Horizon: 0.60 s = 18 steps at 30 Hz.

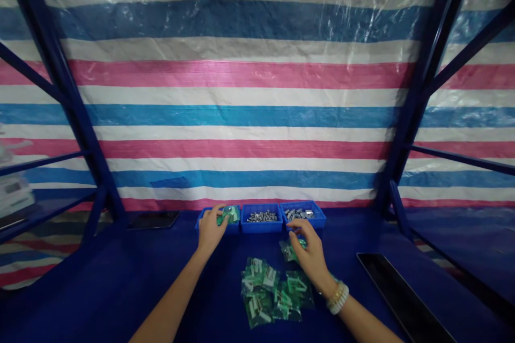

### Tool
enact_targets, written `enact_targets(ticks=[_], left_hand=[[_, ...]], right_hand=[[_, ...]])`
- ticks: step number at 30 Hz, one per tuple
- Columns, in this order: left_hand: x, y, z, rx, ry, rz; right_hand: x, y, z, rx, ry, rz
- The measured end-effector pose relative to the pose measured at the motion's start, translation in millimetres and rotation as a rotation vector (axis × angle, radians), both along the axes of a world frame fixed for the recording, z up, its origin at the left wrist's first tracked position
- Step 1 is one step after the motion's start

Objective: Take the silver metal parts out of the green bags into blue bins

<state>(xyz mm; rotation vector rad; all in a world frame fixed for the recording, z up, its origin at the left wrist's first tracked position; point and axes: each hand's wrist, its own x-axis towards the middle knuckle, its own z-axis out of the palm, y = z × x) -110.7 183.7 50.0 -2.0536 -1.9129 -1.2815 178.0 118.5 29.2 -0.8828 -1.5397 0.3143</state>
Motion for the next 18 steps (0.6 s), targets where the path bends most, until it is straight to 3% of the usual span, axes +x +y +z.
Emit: enact_targets(ticks=[11,18], left_hand=[[-6,3,5.0,-0.044,0.176,0.084],[-3,0,6.7,-0.082,0.241,0.075]], right_hand=[[1,-1,3.5,-0.015,0.014,0.01],[15,12,2.9,-0.062,-0.015,-0.092]])
